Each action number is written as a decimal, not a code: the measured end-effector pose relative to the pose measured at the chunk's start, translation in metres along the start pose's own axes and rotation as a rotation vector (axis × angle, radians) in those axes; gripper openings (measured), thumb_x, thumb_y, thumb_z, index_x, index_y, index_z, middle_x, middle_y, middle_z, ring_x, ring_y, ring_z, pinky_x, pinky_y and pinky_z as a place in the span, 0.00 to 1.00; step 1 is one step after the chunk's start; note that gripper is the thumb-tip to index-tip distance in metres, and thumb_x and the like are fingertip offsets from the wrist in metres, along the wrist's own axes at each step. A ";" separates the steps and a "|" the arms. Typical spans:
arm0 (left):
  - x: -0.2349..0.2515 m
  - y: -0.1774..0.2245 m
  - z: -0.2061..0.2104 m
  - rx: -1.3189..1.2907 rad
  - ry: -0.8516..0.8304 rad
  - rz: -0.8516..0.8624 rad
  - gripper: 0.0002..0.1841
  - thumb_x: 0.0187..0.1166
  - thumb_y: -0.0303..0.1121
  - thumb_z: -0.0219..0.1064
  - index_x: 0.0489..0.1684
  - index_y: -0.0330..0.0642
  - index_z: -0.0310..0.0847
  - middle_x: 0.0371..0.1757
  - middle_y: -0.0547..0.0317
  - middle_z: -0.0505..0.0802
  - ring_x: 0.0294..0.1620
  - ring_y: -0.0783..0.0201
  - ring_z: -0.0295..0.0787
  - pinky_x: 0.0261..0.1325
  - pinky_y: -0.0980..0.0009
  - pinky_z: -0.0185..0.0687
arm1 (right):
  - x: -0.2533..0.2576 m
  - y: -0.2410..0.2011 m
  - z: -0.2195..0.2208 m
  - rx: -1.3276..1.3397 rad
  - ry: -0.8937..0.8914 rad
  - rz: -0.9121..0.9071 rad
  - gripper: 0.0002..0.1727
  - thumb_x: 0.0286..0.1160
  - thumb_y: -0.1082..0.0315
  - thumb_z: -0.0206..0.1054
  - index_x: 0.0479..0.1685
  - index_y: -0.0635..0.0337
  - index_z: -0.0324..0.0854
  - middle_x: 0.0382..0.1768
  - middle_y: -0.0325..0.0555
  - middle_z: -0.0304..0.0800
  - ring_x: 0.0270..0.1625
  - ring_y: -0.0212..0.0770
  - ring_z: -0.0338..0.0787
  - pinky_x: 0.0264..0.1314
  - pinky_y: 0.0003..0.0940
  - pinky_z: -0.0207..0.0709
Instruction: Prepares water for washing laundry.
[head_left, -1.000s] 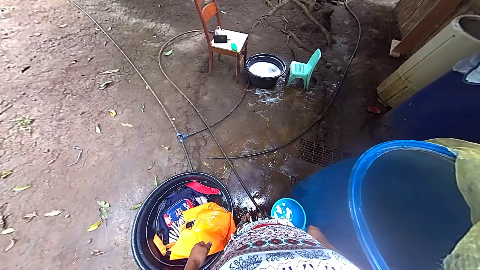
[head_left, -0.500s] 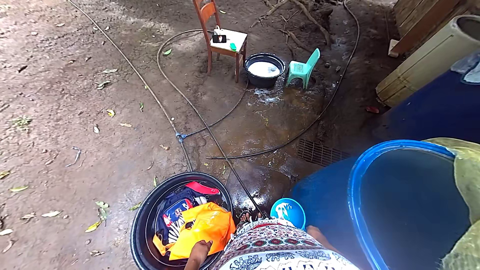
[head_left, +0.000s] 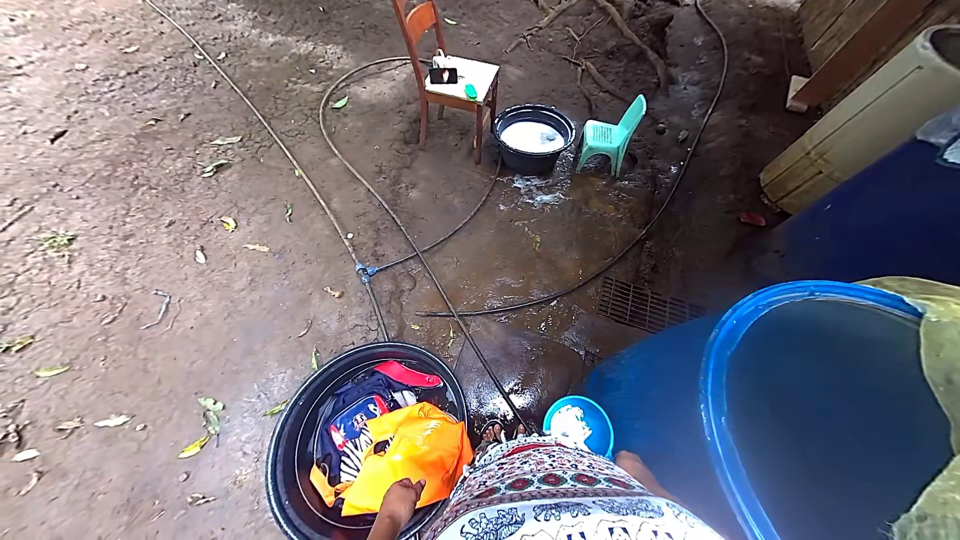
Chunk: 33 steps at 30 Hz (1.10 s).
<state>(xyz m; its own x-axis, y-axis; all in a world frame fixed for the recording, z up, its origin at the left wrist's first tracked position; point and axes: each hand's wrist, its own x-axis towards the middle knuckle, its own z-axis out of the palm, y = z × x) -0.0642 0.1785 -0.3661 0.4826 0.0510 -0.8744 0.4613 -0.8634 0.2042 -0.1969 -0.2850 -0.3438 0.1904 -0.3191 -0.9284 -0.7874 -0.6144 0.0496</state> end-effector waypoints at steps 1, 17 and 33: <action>0.000 0.000 -0.001 -0.003 -0.001 0.000 0.24 0.90 0.47 0.59 0.38 0.30 0.83 0.39 0.42 0.89 0.45 0.49 0.86 0.56 0.49 0.78 | 0.003 0.001 0.001 0.004 0.003 0.001 0.27 0.79 0.50 0.66 0.65 0.64 0.83 0.68 0.58 0.87 0.74 0.53 0.86 0.73 0.56 0.77; 0.001 0.013 -0.009 0.007 -0.002 0.021 0.23 0.91 0.45 0.59 0.41 0.29 0.83 0.41 0.41 0.89 0.47 0.49 0.86 0.57 0.49 0.78 | 0.012 0.004 0.005 0.028 0.011 -0.005 0.27 0.80 0.50 0.65 0.66 0.64 0.82 0.69 0.59 0.87 0.74 0.54 0.85 0.74 0.56 0.77; 0.007 0.015 -0.005 0.002 -0.014 0.030 0.23 0.91 0.46 0.59 0.39 0.30 0.83 0.40 0.43 0.89 0.46 0.50 0.85 0.57 0.49 0.77 | 0.014 0.006 0.004 0.026 0.007 -0.005 0.27 0.80 0.51 0.65 0.68 0.64 0.81 0.71 0.59 0.85 0.76 0.54 0.84 0.75 0.56 0.77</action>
<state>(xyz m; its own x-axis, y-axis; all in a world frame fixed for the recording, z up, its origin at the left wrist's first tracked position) -0.0500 0.1681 -0.3669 0.4854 0.0180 -0.8741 0.4456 -0.8653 0.2296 -0.2011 -0.2901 -0.3581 0.1985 -0.3209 -0.9261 -0.8012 -0.5973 0.0352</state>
